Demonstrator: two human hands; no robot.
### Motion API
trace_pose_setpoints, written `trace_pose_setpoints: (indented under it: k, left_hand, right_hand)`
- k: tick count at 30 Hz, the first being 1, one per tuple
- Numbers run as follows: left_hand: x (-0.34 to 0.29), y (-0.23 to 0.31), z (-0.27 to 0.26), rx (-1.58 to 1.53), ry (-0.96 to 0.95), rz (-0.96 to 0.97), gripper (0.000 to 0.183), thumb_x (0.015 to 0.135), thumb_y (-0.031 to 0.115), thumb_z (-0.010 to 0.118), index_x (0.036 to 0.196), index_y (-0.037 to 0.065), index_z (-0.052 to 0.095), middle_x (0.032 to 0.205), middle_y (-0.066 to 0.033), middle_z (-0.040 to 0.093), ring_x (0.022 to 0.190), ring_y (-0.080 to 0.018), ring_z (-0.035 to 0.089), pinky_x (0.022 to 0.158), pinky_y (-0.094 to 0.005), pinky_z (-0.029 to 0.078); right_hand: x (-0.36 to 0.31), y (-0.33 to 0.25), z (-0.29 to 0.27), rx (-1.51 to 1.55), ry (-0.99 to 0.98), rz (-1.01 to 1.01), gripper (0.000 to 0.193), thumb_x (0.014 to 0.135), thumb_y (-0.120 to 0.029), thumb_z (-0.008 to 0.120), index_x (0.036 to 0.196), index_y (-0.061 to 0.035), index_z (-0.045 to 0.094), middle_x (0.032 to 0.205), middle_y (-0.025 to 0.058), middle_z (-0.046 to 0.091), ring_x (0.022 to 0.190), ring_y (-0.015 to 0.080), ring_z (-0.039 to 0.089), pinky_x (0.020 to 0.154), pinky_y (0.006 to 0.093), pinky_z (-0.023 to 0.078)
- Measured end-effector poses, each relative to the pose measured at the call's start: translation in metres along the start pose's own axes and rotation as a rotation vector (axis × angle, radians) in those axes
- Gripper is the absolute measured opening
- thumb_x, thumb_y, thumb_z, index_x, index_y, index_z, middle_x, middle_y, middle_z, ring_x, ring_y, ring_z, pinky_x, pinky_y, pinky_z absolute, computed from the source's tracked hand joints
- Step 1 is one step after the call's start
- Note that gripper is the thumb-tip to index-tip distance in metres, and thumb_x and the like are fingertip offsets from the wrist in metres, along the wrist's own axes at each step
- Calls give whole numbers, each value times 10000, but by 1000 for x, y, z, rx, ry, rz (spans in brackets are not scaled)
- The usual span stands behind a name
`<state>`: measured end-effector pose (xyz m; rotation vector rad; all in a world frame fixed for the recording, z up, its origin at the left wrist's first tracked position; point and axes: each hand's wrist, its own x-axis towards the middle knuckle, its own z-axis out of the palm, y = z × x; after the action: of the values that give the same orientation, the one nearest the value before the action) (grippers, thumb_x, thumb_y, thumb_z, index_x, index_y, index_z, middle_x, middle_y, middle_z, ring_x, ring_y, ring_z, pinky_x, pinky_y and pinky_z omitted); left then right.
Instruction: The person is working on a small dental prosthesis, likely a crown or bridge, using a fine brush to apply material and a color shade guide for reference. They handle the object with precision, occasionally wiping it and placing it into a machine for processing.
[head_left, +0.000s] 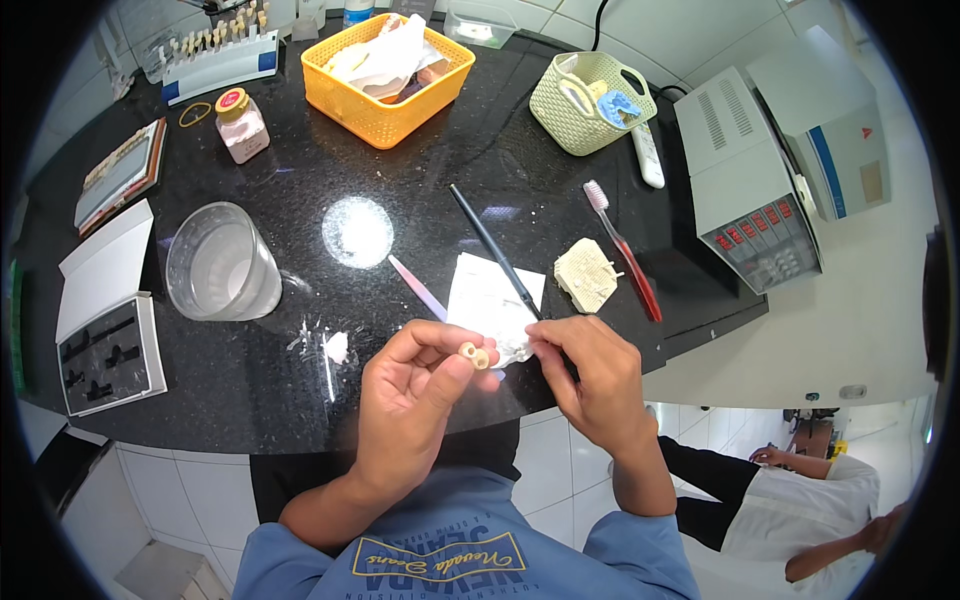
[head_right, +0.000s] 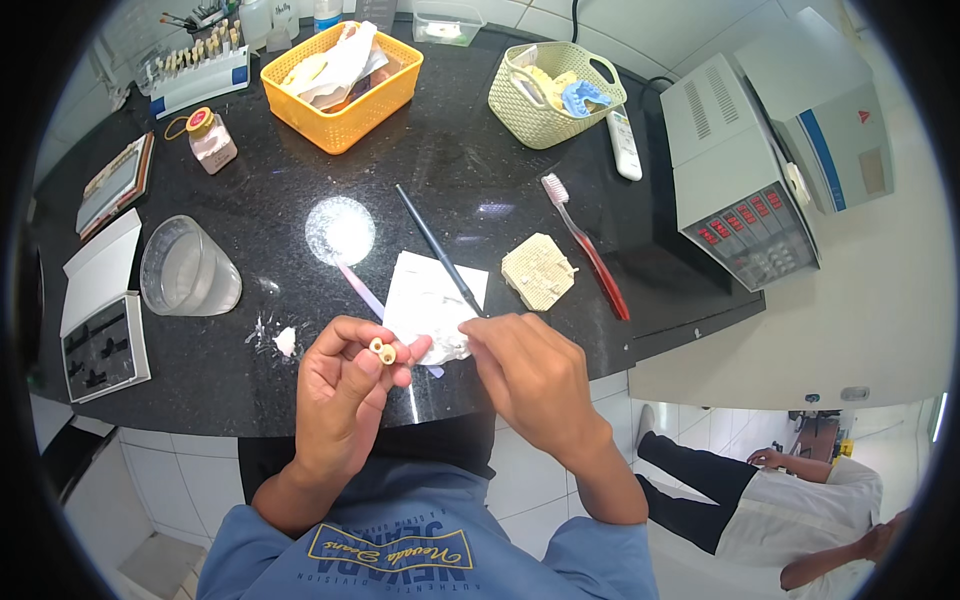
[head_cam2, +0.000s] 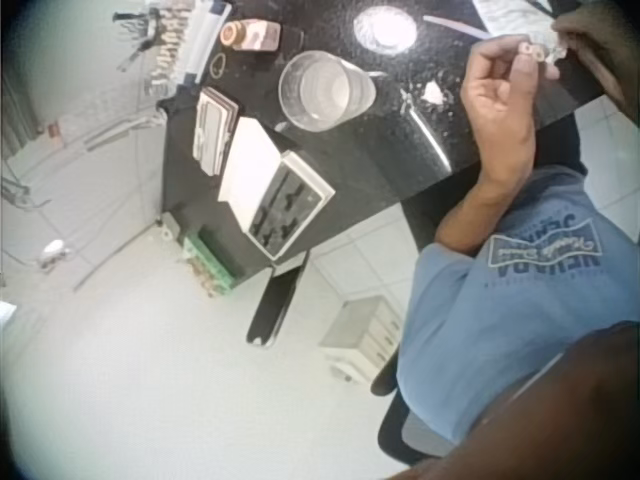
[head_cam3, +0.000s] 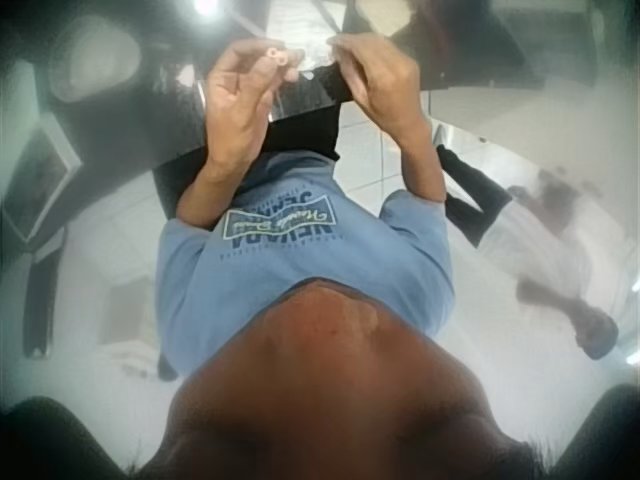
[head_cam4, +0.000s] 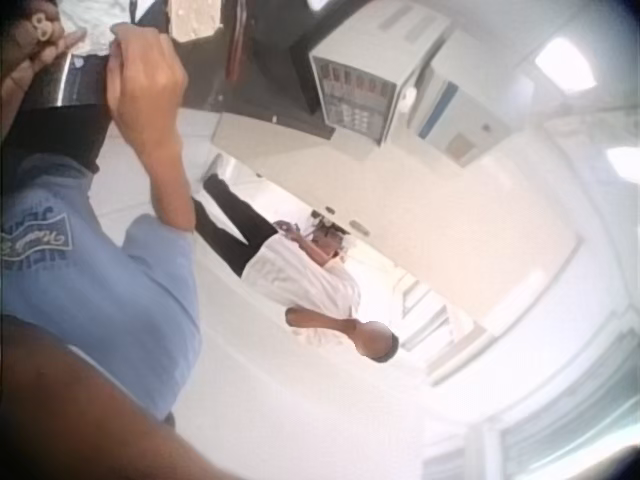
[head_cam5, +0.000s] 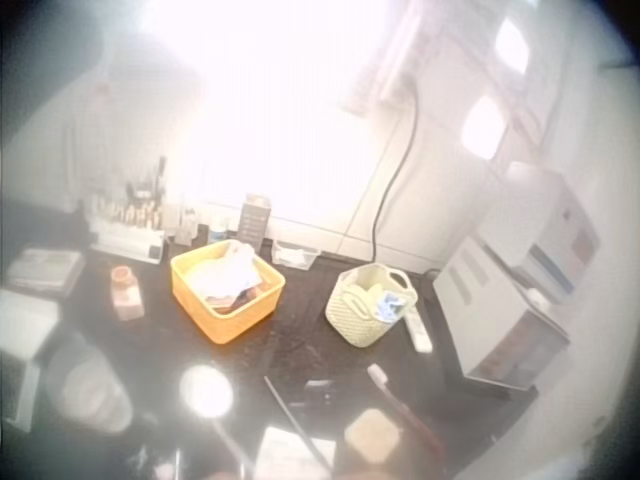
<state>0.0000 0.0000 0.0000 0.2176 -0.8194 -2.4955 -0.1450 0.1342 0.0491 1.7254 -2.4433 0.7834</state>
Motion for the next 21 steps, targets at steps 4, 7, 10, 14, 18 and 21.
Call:
trace_pose_setpoints:
  k: [4,7,10,14,18,21]
  left_hand:
    - [0,-1,0,-11,3,1,173,991,76,598,1121,-36,580,1106,-155,658,1026,-169,650,900,-318,546]
    - [0,-1,1,-25,1,0,162,990,62,593,1120,-35,580,1103,-154,658,1026,-169,651,900,-319,547]
    - [-1,0,2,-34,6,-5,154,989,51,588,1117,-34,579,1102,-153,658,1028,-170,651,902,-322,547]
    - [-2,0,1,-24,10,-11,148,990,47,583,1115,-32,579,1104,-152,659,1030,-172,652,905,-329,548]
    - [-2,1,2,-15,16,-12,148,989,42,582,1118,-31,576,1109,-154,662,1042,-178,654,912,-336,548]
    - [-2,3,5,-1,52,0,157,991,70,589,1115,-24,569,1075,-151,673,1012,-203,670,968,-392,524]
  right_hand:
    - [3,4,0,-39,-34,-66,164,792,-25,735,939,-73,682,876,33,654,742,208,644,630,328,518]
    - [2,4,-3,-61,-75,-81,155,780,-39,747,916,-73,681,854,26,633,731,199,637,627,328,516]
    - [1,2,-4,-62,-104,-80,149,782,-45,750,911,-73,680,841,25,618,727,193,632,624,328,514]
    - [1,0,-3,-25,-124,-45,139,792,-47,747,910,-65,676,837,36,610,717,186,636,609,321,511]
    - [2,-2,-1,164,-20,48,140,792,-26,755,903,-50,675,853,53,635,680,167,627,568,286,489]
    - [4,-7,0,296,128,49,143,789,-13,770,898,-40,680,859,63,655,664,149,611,547,262,471]
